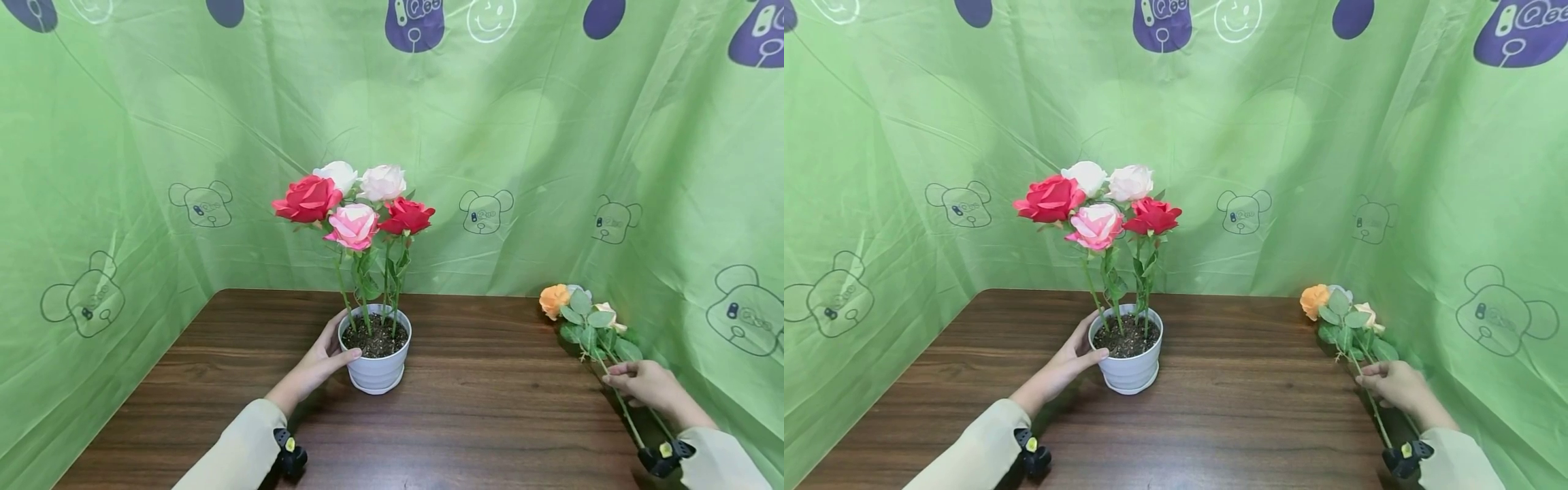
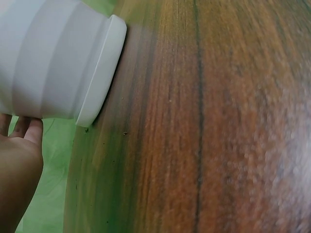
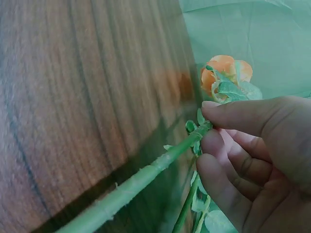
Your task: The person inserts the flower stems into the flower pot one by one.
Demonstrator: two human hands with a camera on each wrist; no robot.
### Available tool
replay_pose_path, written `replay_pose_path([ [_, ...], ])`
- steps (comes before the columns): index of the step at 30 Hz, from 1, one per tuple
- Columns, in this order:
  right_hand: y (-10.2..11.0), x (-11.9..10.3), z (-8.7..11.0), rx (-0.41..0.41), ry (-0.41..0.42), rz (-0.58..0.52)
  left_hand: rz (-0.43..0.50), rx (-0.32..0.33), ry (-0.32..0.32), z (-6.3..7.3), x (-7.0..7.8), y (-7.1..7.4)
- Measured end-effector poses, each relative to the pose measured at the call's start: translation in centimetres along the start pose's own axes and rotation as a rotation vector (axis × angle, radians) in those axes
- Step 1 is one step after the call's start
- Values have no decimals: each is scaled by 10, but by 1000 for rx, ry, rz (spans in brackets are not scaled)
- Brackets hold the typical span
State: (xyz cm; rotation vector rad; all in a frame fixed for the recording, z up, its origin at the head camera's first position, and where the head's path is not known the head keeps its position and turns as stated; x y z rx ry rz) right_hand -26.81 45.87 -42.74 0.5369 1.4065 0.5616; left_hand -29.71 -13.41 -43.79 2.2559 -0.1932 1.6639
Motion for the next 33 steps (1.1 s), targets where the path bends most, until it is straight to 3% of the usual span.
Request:
replay_pose_path([
  [9,2,-15,1,83,44,-25,-4,-1,-2,0,0,0],
  [23,-5,-42,0,80,62,-141,-5,-3,-19,-1,-1,0],
  [28,-7,-57,0,82,116,-77,-6,-4,-22,-1,-1,0],
  [33,-11,-74,1,93,222,-38,-7,-6,-25,-1,-2,0],
])
Point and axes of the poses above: each hand's wrist, its own z-axis away from the middle knuckle, its own y-axis out of the back of the hand, x = y × z, the point moved 5 cm from there along -z, towards the middle knuckle, and after that the axes turned 7 degrees about -z, right-handed, at the moved point
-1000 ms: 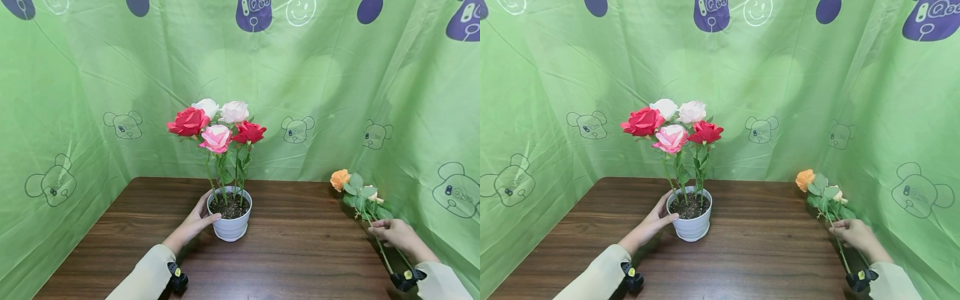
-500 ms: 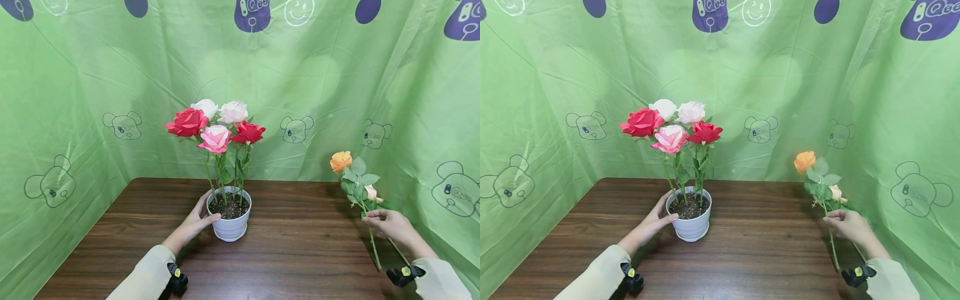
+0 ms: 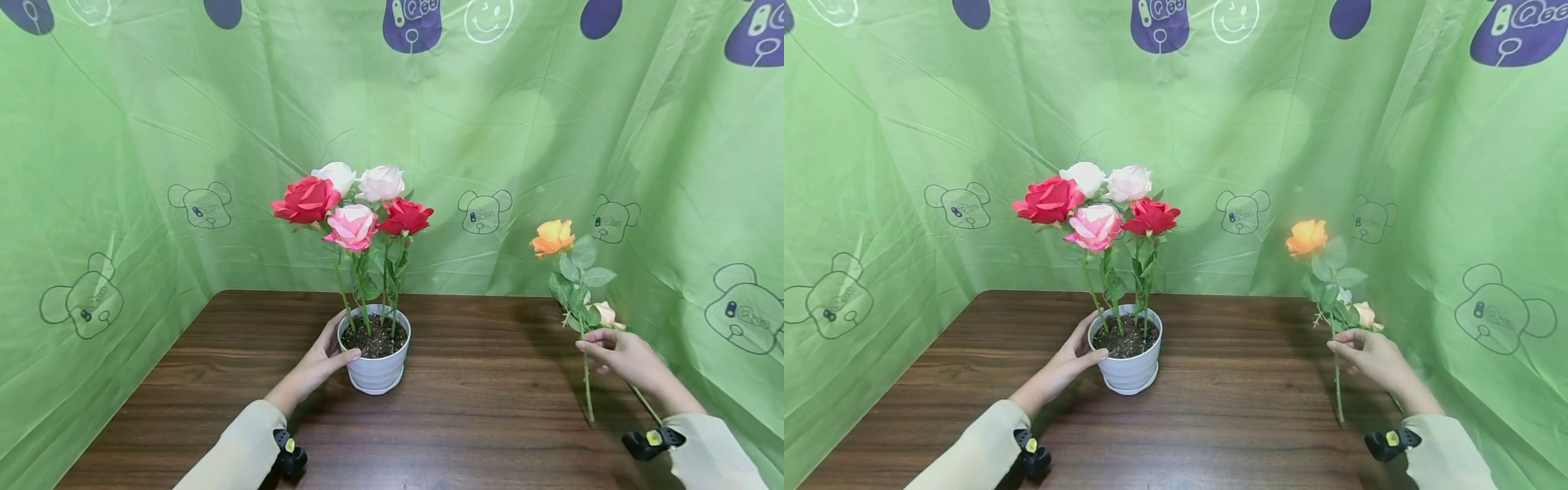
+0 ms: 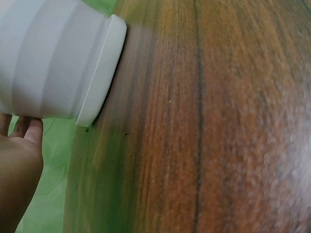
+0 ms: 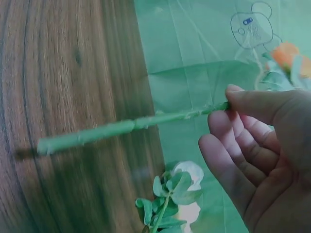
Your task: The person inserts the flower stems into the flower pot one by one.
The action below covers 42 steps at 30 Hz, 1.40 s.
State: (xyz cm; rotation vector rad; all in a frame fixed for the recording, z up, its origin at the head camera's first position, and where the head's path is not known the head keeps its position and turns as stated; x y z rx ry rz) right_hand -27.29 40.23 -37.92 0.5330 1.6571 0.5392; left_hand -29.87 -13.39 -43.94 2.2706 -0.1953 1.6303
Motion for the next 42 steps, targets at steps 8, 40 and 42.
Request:
replay_pose_path([
  [8,-8,-16,-7,-22,96,-19,2,3,10,1,0,0],
  [40,-61,-116,-26,-1,390,-233,-10,-1,38,-1,-2,1],
  [42,-65,-125,-27,-2,404,-239,-11,-2,39,-1,-1,1],
])
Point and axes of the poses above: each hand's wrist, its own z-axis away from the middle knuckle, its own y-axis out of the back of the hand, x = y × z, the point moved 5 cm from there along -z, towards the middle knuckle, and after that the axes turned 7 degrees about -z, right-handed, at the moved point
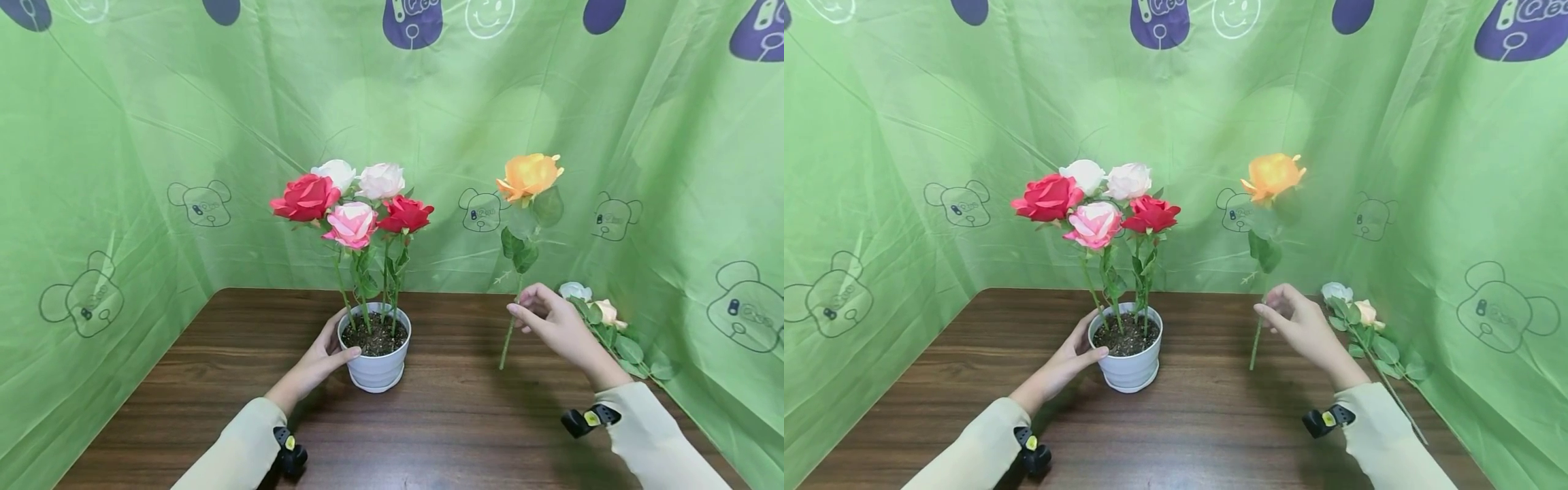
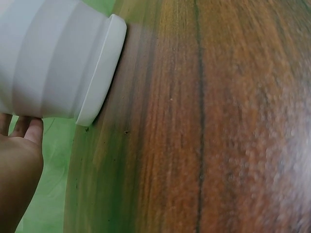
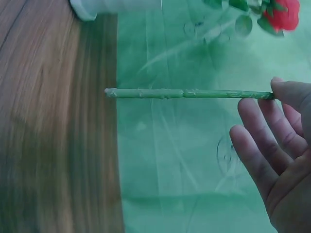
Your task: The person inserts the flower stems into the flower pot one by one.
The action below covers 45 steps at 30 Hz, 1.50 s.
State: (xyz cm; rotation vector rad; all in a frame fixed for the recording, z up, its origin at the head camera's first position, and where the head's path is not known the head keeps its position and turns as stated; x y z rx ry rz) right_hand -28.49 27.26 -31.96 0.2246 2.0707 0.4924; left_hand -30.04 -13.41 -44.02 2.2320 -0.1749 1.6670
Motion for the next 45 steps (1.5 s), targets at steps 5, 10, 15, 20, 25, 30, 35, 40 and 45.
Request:
replay_pose_path([
  [5,-15,-17,-9,-4,20,-18,-2,-2,-2,-1,1,0],
  [10,-32,-33,-20,-16,41,-54,-6,-2,-3,0,1,0],
  [15,-51,-50,-29,-29,89,-83,-9,2,-4,-1,2,1],
  [20,-70,-68,-36,-64,134,-94,-8,1,-4,-1,3,1],
  [25,-90,-85,-43,-110,200,-135,-8,1,-7,-1,2,1],
  [30,-105,-98,-49,-137,269,-151,-12,2,-3,0,1,1],
  [35,-119,-113,-50,-143,287,-154,-1,-4,-7,0,1,1],
  [40,-133,-140,-46,-148,291,-160,3,-7,-10,0,2,0],
  [45,-148,-137,-50,-150,322,-172,14,-12,-28,0,3,-1],
])
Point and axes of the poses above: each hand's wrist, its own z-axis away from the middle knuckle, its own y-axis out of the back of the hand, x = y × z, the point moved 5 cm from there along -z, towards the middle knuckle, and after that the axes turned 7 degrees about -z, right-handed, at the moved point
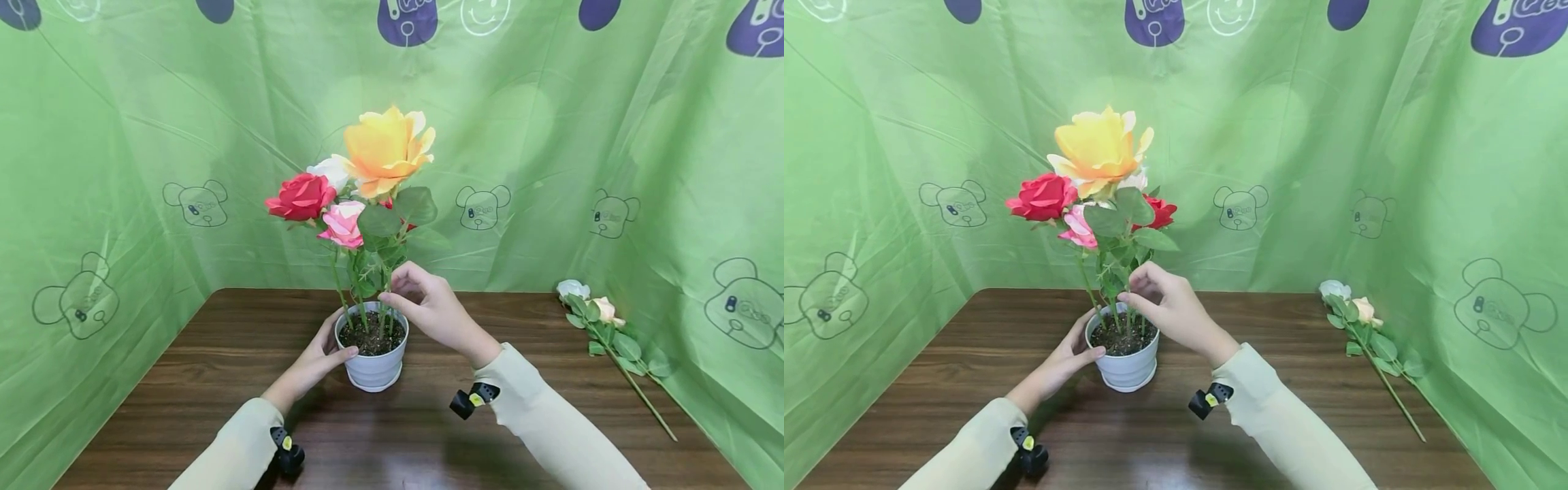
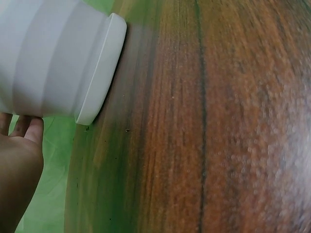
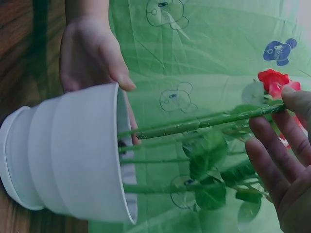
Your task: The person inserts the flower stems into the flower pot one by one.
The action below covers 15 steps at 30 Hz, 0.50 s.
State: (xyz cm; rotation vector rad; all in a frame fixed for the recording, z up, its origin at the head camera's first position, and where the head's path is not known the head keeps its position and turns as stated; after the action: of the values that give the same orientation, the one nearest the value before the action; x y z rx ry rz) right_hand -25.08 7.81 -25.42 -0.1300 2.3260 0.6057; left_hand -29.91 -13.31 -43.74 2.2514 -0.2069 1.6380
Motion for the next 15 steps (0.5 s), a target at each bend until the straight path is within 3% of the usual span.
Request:
replay_pose_path([
  [6,-18,32,-1,-6,18,-46,29,-3,-34,-1,0,-1],
  [15,-39,50,3,15,-20,-31,3,-3,-20,0,0,-1],
])
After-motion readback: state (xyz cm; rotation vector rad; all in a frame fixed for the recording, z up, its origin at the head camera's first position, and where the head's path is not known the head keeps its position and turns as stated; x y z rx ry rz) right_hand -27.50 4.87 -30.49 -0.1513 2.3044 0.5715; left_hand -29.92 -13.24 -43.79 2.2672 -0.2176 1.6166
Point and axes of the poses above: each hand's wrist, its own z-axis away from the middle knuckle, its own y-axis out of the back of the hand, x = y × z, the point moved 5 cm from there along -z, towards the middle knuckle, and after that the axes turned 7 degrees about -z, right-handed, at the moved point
